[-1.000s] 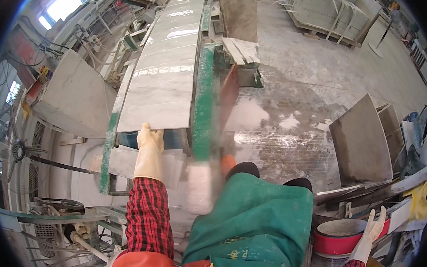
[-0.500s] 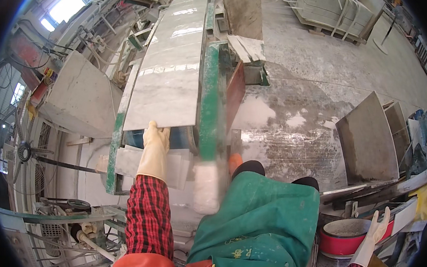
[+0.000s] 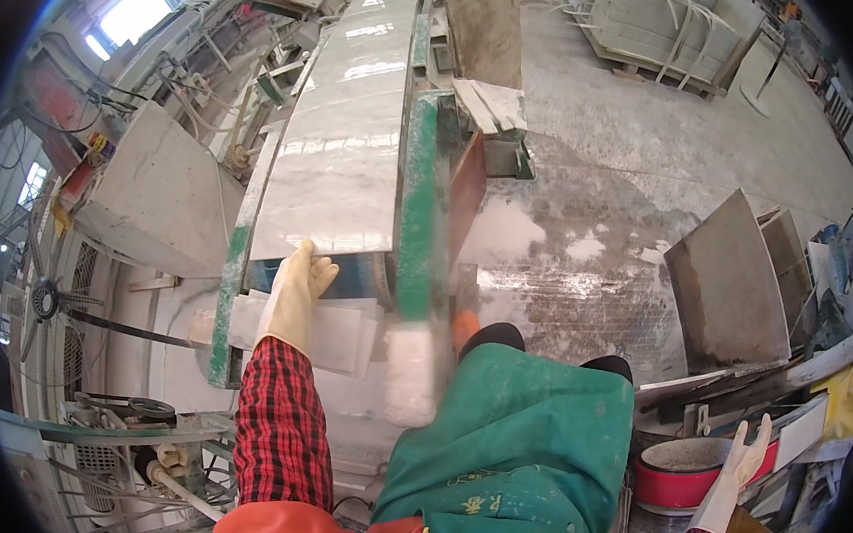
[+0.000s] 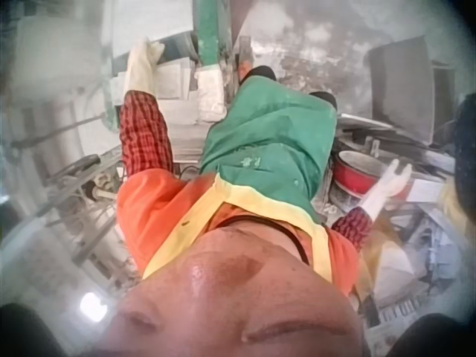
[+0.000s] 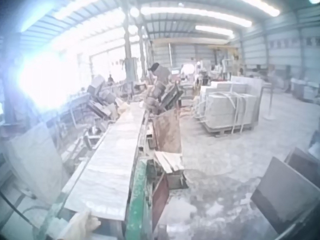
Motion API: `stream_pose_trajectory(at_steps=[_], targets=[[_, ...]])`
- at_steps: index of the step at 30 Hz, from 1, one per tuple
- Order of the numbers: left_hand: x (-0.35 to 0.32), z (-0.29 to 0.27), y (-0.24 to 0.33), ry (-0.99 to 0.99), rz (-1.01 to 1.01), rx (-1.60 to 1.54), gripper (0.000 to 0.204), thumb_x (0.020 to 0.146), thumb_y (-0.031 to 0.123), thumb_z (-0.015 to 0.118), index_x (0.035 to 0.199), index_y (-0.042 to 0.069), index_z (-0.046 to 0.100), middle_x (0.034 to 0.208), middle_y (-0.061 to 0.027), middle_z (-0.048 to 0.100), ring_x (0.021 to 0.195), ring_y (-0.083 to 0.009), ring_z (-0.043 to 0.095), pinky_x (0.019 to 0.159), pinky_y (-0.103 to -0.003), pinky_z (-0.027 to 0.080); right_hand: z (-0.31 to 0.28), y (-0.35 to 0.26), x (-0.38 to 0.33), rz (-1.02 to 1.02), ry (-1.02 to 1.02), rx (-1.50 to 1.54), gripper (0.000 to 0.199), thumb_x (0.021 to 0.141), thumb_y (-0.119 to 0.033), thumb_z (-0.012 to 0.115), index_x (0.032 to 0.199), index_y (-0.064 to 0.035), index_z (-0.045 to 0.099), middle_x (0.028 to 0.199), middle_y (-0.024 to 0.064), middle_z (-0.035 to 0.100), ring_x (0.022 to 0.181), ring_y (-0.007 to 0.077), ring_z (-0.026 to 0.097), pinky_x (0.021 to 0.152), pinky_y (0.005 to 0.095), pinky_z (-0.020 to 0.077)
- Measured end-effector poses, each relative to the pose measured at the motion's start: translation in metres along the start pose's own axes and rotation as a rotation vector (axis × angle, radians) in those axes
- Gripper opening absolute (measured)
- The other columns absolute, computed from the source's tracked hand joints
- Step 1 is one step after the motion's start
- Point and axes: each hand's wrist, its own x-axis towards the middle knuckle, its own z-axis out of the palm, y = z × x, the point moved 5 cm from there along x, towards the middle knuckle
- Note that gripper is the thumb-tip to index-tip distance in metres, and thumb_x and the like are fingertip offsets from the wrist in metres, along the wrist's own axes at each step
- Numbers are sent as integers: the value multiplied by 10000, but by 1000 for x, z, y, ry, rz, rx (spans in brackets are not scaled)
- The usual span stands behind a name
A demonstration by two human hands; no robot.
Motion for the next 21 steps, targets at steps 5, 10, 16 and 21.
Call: stream_pose_trajectory(at_steps=[5,10,16,21], targets=[[11,-5,-6,-23,-20,-177,299,981,278,614,1036,-12,569,921,-100,608,815,-202,653,713,-302,637,-7,15,9,82,118,9,528,951,-255,647,1413,-37,515,1446,145,534,1334,310,493,1127,379,362],[11,1,-5,-9,23,-230,254,977,213,611,1029,-29,558,926,-129,615,815,-222,660,747,-311,638,-17,35,23,164,94,-149,557,946,-316,647,1419,-55,512,1446,143,532,1331,313,491,1123,379,366],[10,-5,-6,-9,4,-196,255,983,183,594,1077,-50,553,939,-137,619,832,-231,660,778,-323,636,-14,22,19,223,10,-291,585,937,-362,643,1425,-69,505,1461,146,516,1338,312,484,1131,384,362],[20,-3,-12,-135,96,-213,342,976,193,606,1157,-84,523,1045,-182,598,931,-296,662,861,-383,620,-22,21,8,213,22,-320,600,928,-374,653,1420,-62,507,1450,163,519,1332,328,485,1132,396,363]])
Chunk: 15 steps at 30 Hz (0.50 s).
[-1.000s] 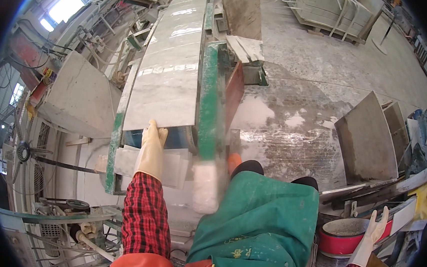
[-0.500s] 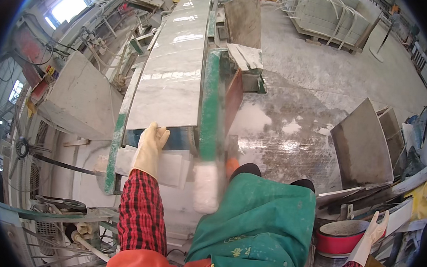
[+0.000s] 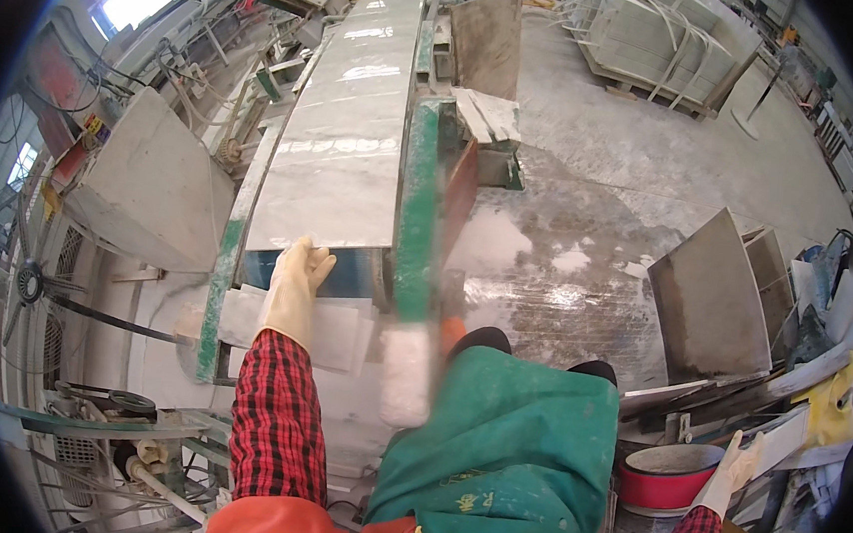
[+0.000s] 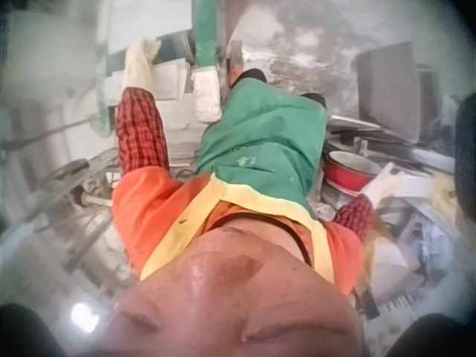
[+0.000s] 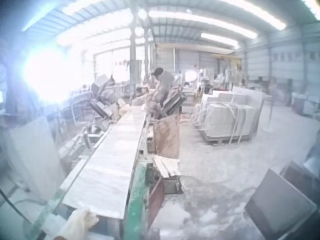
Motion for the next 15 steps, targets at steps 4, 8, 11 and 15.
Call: stream_pose_trajectory(at_steps=[4,8,11,15], targets=[[11,-10,-2,-70,16,-70,385,1000,220,576,1197,-98,483,1166,-215,565,1057,-335,632,923,-437,593,-3,-11,-4,-15,-16,86,612,907,-328,681,1402,-12,508,1420,220,523,1313,366,488,1129,419,361],[13,0,-4,63,-58,-47,368,1035,256,510,1180,-81,477,1117,-194,579,969,-278,656,886,-380,604,-6,-16,-7,-54,46,121,592,911,-332,676,1397,-39,510,1422,203,524,1324,364,472,1128,427,362],[1,10,7,59,-97,132,384,1035,356,494,1071,-22,553,937,-140,629,765,-219,660,769,-316,607,-2,-9,-10,-28,32,132,583,918,-327,668,1399,-40,507,1430,193,518,1329,355,470,1132,421,358],[-7,1,22,-62,12,408,327,1013,317,514,980,0,582,852,-137,634,685,-286,649,568,-384,562,-4,-13,-18,-16,3,137,595,936,-340,647,1426,-46,481,1447,176,509,1348,341,458,1142,412,349]])
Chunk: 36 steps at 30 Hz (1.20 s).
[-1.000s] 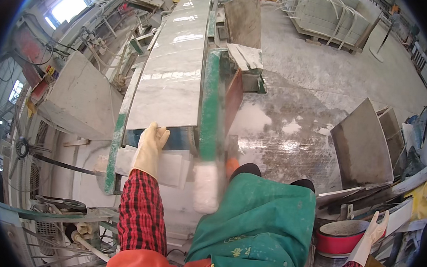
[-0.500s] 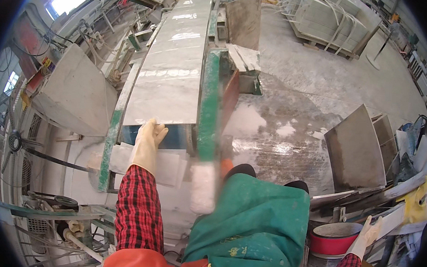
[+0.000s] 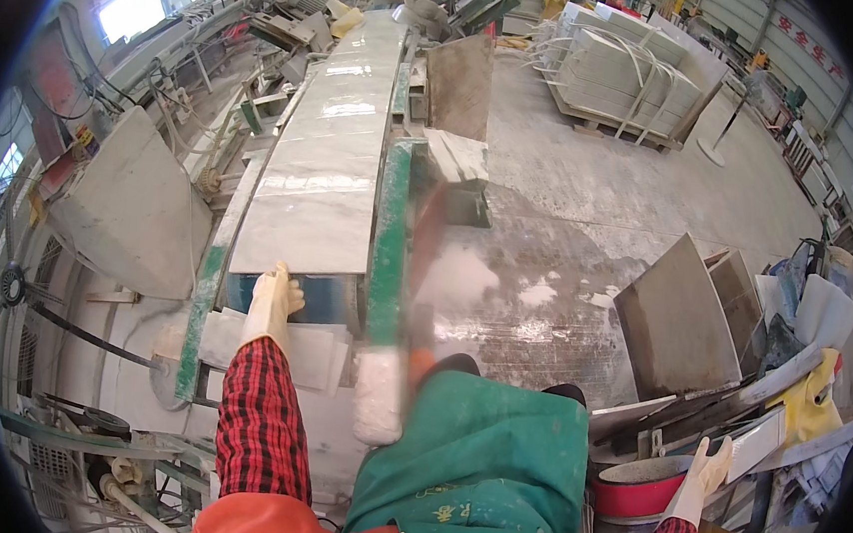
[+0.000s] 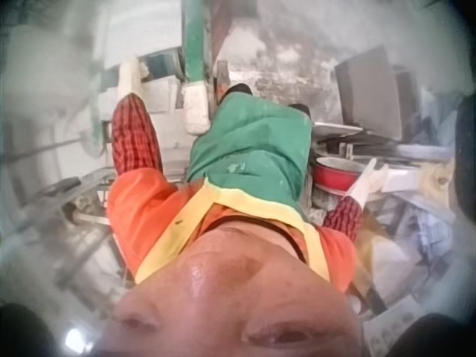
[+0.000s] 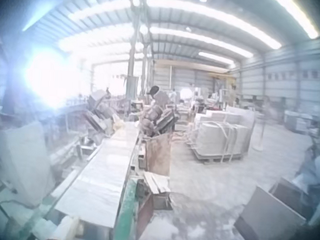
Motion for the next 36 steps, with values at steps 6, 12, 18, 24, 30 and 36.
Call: stream_pose_trajectory(at_steps=[6,12,18,24,30,36], targets=[[-22,-6,34,170,241,970,302,951,349,572,1005,67,663,1052,-149,699,958,-328,672,830,-434,537,-9,12,18,-104,118,-33,569,991,-391,544,1396,6,504,1431,232,507,1332,383,459,1141,444,334],[-85,109,44,-74,1046,912,332,942,235,590,1222,62,630,1164,-181,671,1097,-359,628,959,-444,502,3,55,40,-95,145,-67,555,1023,-391,473,1372,40,512,1412,248,518,1309,397,471,1120,459,347],[-93,187,22,-218,1172,939,424,914,140,586,1325,44,545,1303,-237,586,1238,-427,522,1064,-462,420,-17,20,38,25,66,89,519,1022,-436,459,1223,16,615,1236,257,612,1125,425,574,985,463,440],[-92,196,10,-169,1120,966,441,912,81,544,1351,63,518,1339,-241,555,1265,-431,492,1073,-469,411,-3,51,57,103,174,-89,454,995,-441,502,1017,-31,695,1035,211,680,961,416,633,840,496,496],[-97,195,13,-128,1119,936,423,910,59,527,1333,58,542,1340,-247,555,1269,-430,494,1083,-466,407,15,66,59,102,145,-97,502,988,-474,498,1238,-55,613,1211,218,621,1089,411,598,925,483,479],[-100,193,18,-120,1077,913,380,918,69,510,1294,67,559,1307,-227,572,1259,-417,504,1059,-467,426,6,52,52,70,23,-41,516,1005,-438,485,1309,-32,575,1319,228,582,1179,423,561,986,472,454]])
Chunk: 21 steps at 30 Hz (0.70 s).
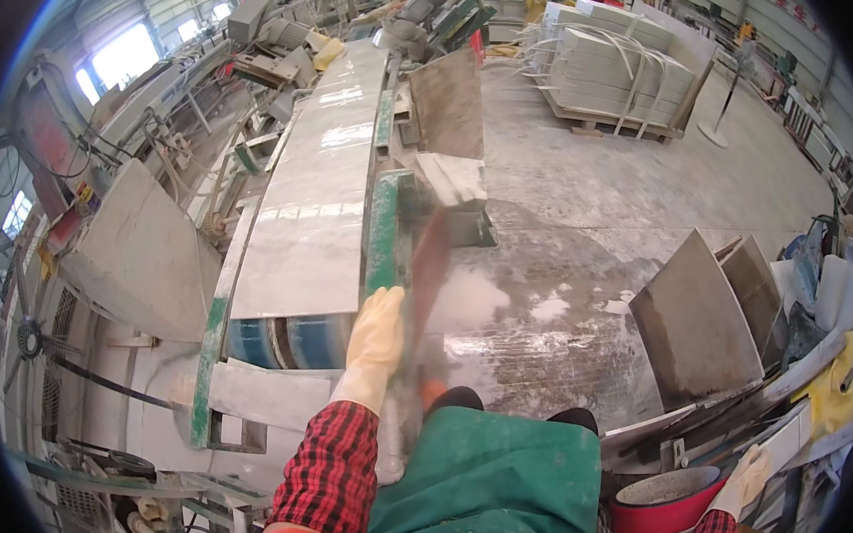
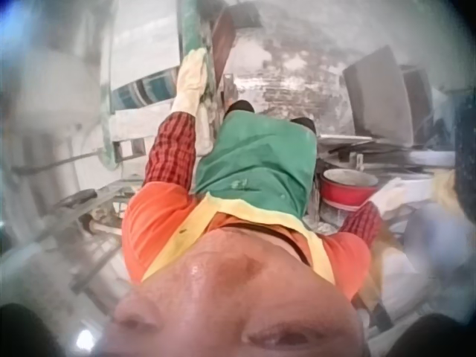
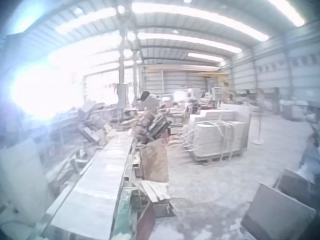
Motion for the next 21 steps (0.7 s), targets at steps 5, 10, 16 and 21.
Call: stream_pose_trajectory(at_steps=[5,10,16,21], targets=[[-2,1,-1,40,-7,-10,352,928,86,478,1270,75,561,1279,-207,588,1249,-402,513,1049,-464,433,3,6,-5,-46,123,11,530,1020,-426,469,1315,5,560,1333,236,578,1217,411,539,1033,450,428],[-1,-1,-4,-46,-70,-52,402,936,81,556,1338,69,542,1367,-245,560,1336,-386,475,1163,-430,347,6,2,-11,-77,140,47,494,1015,-422,477,1186,26,597,1199,259,615,1103,439,567,950,482,449],[-3,-3,-9,-33,-80,-43,409,922,61,560,1330,74,549,1358,-260,561,1321,-388,490,1147,-435,364,-15,-24,-24,-62,27,-2,531,1009,-459,457,1254,-8,592,1212,254,625,1131,440,572,959,476,457],[-3,2,-10,-3,-64,-42,368,942,99,495,1302,78,569,1350,-222,569,1302,-382,495,1106,-438,396,-11,-15,-31,82,-4,-68,546,1006,-510,438,1336,-91,558,1337,163,590,1226,368,546,983,498,448]])
